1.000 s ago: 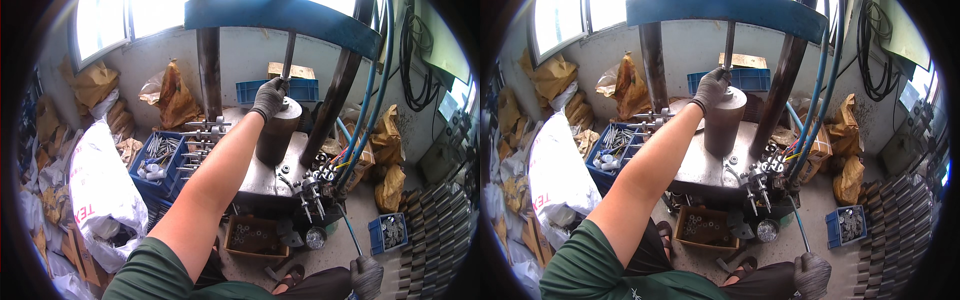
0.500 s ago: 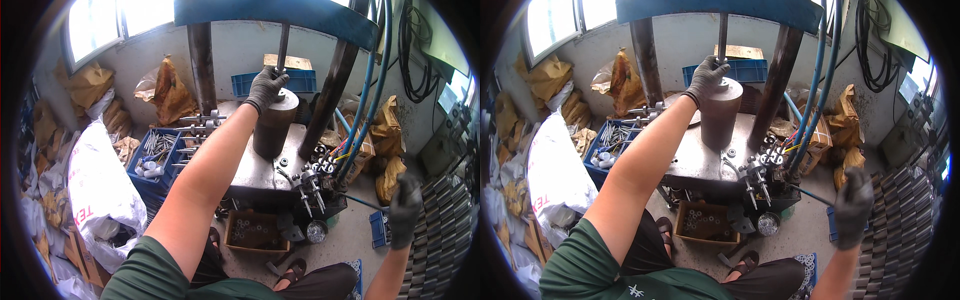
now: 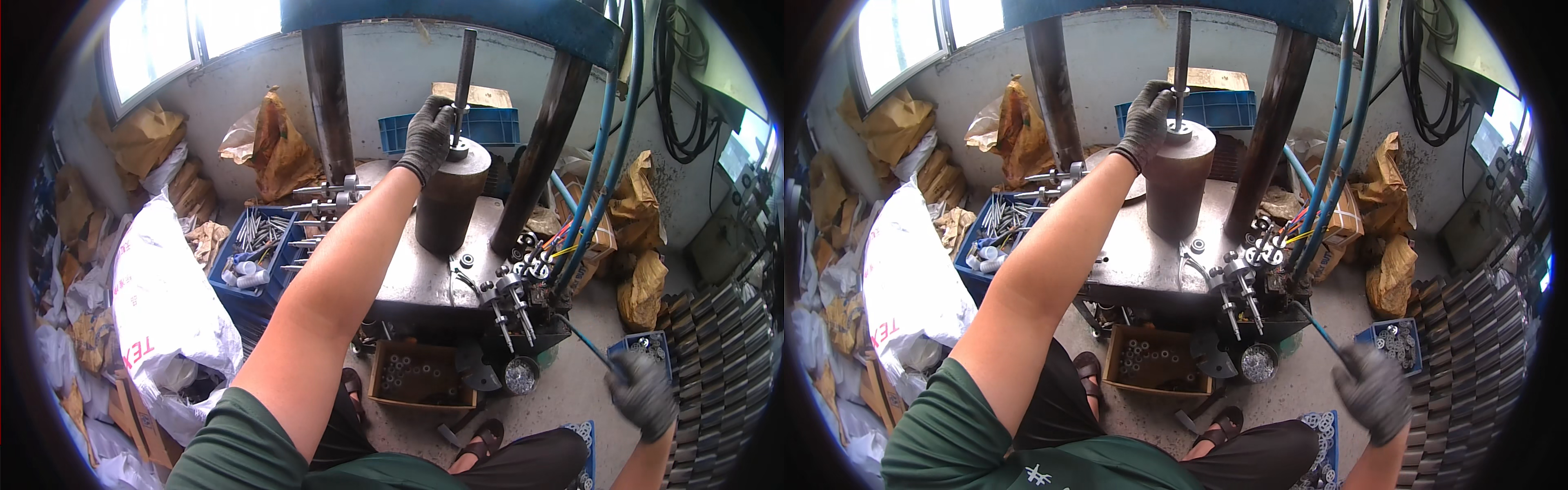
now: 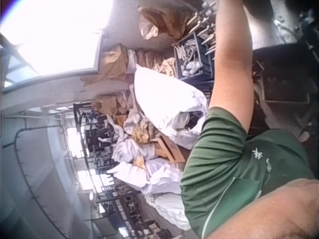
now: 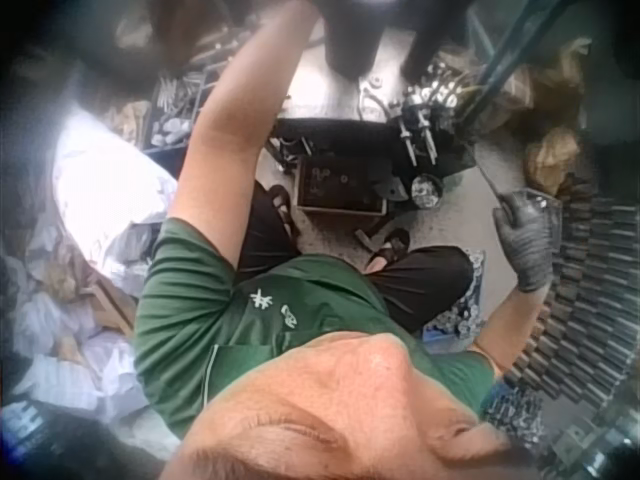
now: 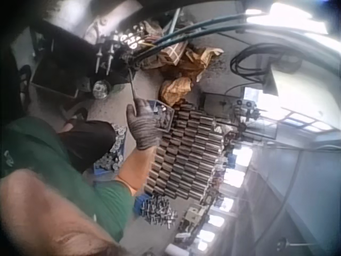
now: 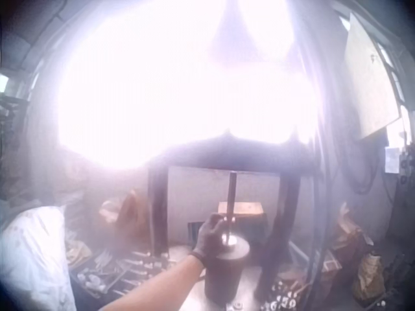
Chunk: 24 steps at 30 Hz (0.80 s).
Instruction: Operates a manual press machine to assemble metal mechanical parts.
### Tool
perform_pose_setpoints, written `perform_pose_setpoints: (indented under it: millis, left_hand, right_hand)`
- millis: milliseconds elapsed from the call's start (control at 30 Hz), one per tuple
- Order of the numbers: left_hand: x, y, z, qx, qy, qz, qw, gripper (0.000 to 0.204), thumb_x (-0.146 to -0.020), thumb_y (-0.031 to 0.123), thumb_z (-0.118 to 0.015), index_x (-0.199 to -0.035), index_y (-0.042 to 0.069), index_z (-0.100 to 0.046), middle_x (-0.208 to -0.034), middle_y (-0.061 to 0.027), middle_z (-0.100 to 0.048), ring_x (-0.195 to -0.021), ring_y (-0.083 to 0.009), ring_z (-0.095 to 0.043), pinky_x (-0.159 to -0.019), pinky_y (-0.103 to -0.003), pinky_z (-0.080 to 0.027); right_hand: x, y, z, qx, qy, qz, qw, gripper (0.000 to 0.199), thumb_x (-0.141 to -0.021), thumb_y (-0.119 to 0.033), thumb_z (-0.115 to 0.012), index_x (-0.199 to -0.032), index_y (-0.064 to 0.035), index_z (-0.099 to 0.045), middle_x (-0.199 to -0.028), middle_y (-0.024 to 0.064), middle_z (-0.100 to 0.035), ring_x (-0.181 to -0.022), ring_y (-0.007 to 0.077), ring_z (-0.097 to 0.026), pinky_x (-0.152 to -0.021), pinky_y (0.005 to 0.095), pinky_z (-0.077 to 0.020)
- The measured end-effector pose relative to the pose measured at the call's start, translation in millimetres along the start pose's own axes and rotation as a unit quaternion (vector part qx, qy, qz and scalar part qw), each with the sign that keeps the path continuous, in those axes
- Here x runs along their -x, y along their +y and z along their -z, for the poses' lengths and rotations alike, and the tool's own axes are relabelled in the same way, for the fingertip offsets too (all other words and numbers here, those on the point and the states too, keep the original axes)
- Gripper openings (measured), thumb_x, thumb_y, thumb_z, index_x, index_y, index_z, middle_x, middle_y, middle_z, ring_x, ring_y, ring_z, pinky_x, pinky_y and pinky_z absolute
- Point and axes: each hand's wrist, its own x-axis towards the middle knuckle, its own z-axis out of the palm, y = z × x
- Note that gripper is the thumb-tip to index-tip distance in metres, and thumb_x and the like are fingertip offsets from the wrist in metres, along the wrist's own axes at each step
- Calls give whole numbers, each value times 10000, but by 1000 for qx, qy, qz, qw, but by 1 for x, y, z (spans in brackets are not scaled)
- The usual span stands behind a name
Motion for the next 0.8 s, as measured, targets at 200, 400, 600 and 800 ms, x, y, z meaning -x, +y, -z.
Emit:
perform_pose_setpoints:
  millis: [200,400,600,800]
  left_hand:
    - [1,3,-2,44,-65,35,996,307,-1068,341,-547,-1187,84,-666,-846,-24,-631,-776,-103,-581,-712,-289,-506]
    - [0,-1,-1,30,-56,33,997,307,-1052,355,-573,-1168,94,-684,-753,1,-595,-640,-76,-554,-601,-262,-486]
    - [-2,2,0,32,-93,72,993,325,-1055,352,-569,-1199,78,-665,-895,-46,-646,-845,-128,-627,-781,-296,-538]
    - [-8,-9,2,15,-89,59,994,288,-1028,299,-591,-1177,66,-672,-895,-40,-645,-850,-127,-630,-788,-292,-541]
  right_hand:
    - [74,-4,-61,45,-68,-35,996,163,-781,-191,-712,-829,-37,-696,-775,192,-666,-755,403,-669,-706,488,-540]
    - [84,-1,-75,67,-24,-31,997,158,-772,-190,-713,-733,-59,-634,-713,182,-637,-691,403,-645,-652,504,-521]
    - [77,-6,-66,78,-45,-40,995,189,-782,-205,-722,-716,-59,-622,-695,187,-625,-685,402,-648,-645,503,-518]
    - [75,-3,-67,93,-40,-32,994,201,-787,-212,-719,-702,-60,-619,-683,189,-619,-666,406,-643,-640,507,-518]
